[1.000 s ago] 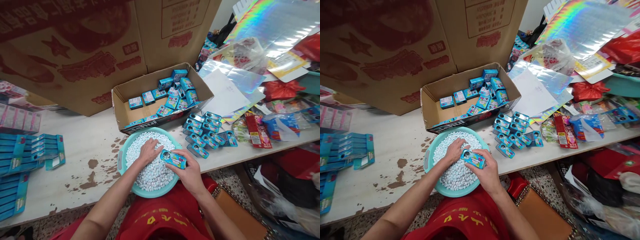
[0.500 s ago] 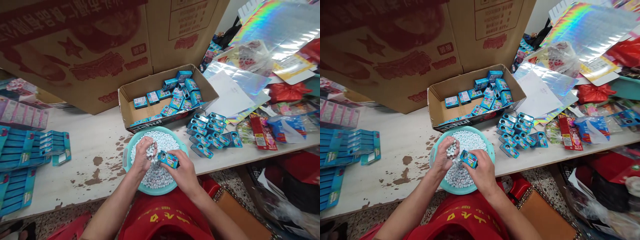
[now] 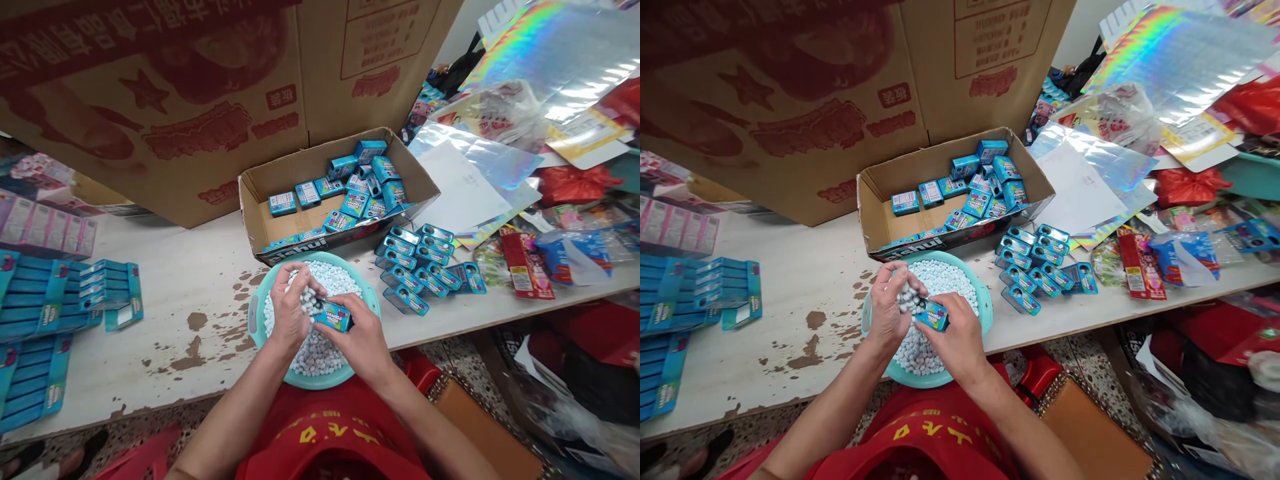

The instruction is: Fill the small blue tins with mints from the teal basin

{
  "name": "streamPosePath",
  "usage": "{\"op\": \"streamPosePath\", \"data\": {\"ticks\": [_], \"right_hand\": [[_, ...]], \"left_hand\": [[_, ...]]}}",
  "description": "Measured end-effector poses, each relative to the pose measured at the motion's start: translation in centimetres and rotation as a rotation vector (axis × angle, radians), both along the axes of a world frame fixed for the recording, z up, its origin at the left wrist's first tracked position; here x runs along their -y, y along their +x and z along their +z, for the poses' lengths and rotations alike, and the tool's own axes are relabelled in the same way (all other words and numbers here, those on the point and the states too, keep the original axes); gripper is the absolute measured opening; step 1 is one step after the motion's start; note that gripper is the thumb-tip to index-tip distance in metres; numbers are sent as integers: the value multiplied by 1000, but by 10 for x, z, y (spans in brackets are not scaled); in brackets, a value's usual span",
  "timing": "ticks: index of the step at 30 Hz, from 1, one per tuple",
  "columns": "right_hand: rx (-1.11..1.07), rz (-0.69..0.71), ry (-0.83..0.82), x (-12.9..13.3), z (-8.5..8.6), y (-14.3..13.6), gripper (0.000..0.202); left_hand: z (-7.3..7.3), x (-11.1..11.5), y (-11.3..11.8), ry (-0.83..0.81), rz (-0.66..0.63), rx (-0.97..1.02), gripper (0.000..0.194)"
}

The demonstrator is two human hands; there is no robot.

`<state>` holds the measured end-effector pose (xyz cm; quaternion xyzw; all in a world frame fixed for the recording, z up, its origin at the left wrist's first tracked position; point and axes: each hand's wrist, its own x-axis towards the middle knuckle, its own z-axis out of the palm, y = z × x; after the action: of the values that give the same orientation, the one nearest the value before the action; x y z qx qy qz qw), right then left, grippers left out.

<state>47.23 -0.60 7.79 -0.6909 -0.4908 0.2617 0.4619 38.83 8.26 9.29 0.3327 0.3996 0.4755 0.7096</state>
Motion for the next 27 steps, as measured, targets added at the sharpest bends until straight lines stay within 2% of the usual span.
{"op": "streamPosePath", "data": {"ticks": [6, 11, 15, 27], "right_hand": [[-37, 22, -25, -3, -2, 3, 30], [-61, 15, 17, -4, 0, 5, 30], [-60, 9, 9, -4, -5, 5, 30], [-133, 7, 36, -3, -9, 4, 36]], "left_hand": [[2, -1, 4, -37, 32, -88, 27], [2, -2, 6, 43, 54, -51, 24], [-2, -3, 8, 17, 92, -89, 24], [0, 1, 7, 61, 48, -107, 28]]}}
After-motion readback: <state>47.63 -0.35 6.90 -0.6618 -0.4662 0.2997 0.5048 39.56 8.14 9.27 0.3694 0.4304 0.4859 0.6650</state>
